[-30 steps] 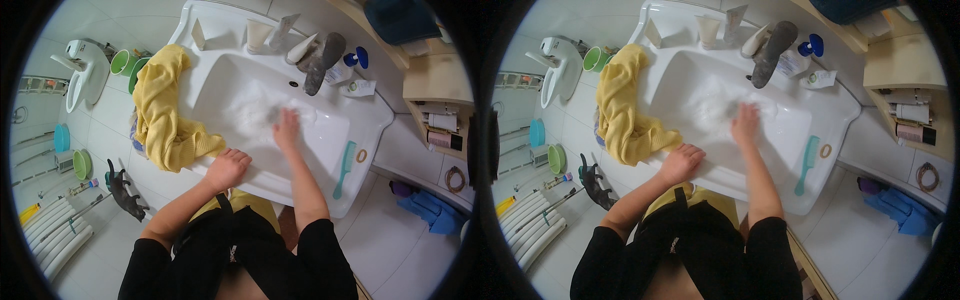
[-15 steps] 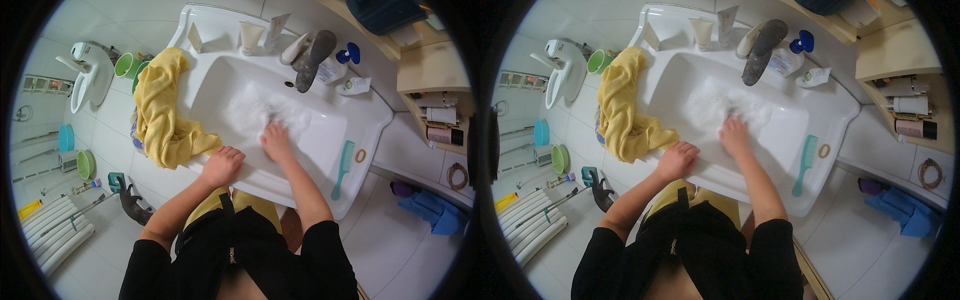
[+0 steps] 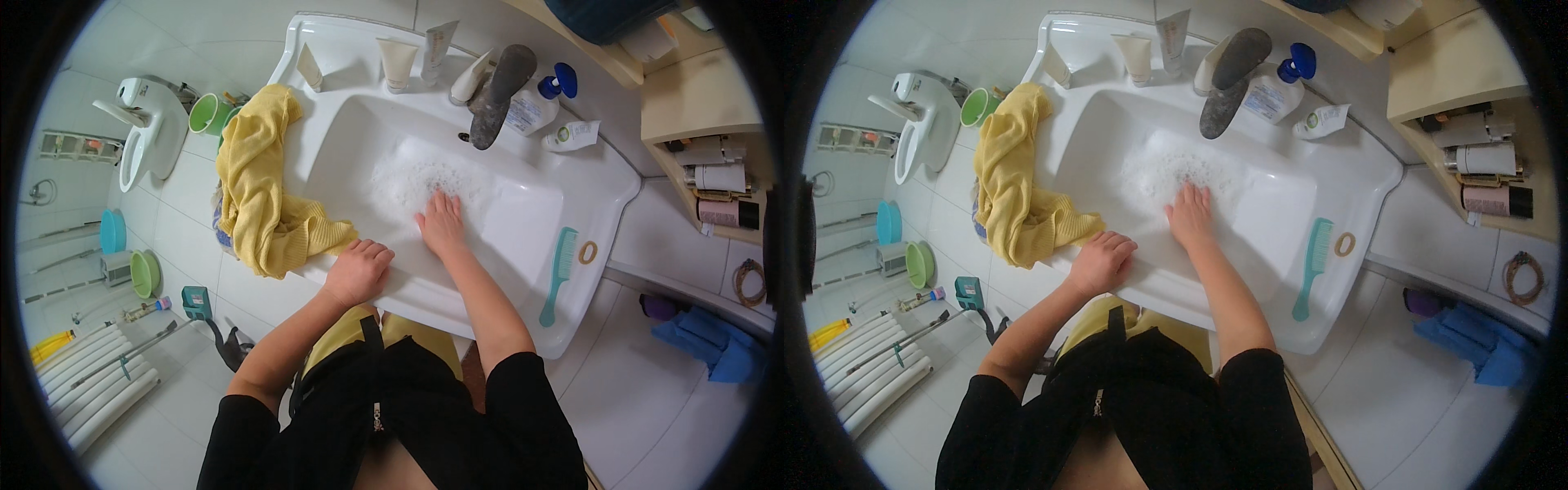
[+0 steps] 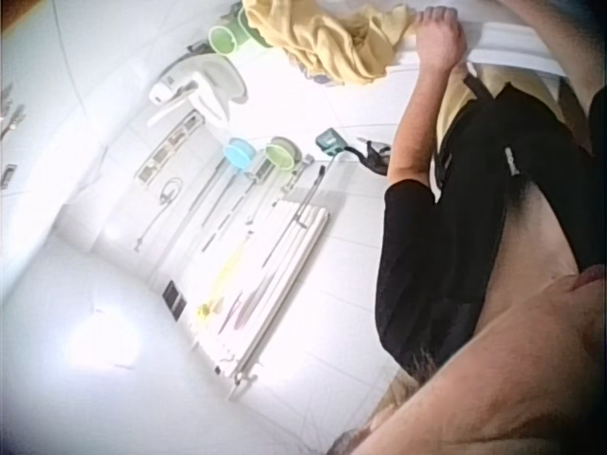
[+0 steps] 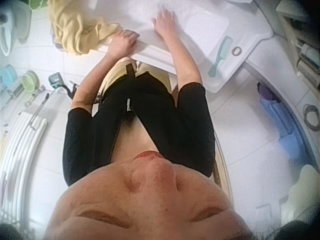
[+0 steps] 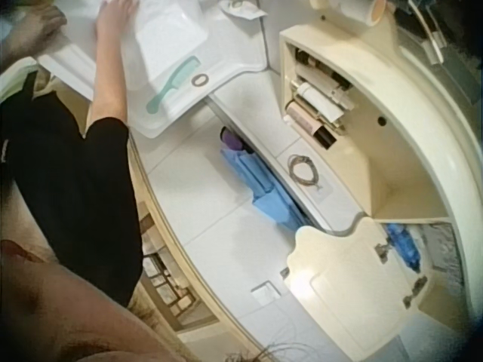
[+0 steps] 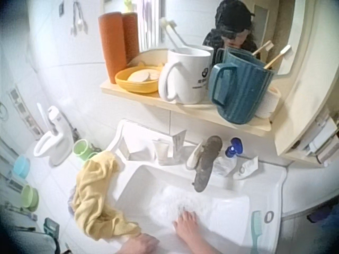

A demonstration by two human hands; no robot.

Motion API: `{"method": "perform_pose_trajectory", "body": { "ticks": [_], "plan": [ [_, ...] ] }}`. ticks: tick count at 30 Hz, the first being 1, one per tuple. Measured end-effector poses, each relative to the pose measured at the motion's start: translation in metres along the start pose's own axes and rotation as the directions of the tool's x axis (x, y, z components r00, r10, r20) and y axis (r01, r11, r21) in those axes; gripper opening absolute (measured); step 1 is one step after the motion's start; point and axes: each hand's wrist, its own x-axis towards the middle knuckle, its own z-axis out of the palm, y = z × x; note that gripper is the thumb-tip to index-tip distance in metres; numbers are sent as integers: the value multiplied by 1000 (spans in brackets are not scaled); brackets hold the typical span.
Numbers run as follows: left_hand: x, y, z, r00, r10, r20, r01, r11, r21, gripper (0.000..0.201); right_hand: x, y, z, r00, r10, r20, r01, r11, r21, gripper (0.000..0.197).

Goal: The person fills a bathroom sink with water and soap, retrieves a packet of soap powder, and then scrubs and wrings out a yellow cloth item by hand in the basin.

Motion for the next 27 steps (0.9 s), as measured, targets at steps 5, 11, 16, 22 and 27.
{"method": "perform_pose_trajectory", "body": {
  "ticks": [5, 11, 16, 22, 27],
  "plan": [
    [0, 1, -3, 1000, -16, -5, 16, 1000, 4, 18, 5, -5, 0, 1000, 8, -12, -8, 1000, 10, 54],
    [1, 2, -1, 999, -36, 14, 36, 999, 9, 21, 8, -7, -2, 999, 36, 38, -35, 999, -27, 49],
    [0, 4, -2, 998, -65, 22, 64, 998, 22, 19, 9, -12, -1, 998, 41, 46, -36, 994, -101, 48],
    [-6, 0, 2, 998, -49, -26, 50, 998, 35, 13, 13, -23, 2, 986, 110, 123, -87, 980, -181, 49],
    [-3, 1, 3, 999, -40, 13, 39, 998, 49, 9, 8, -14, 6, 991, 130, 26, -129, 991, -38, 46]
  ]
}}
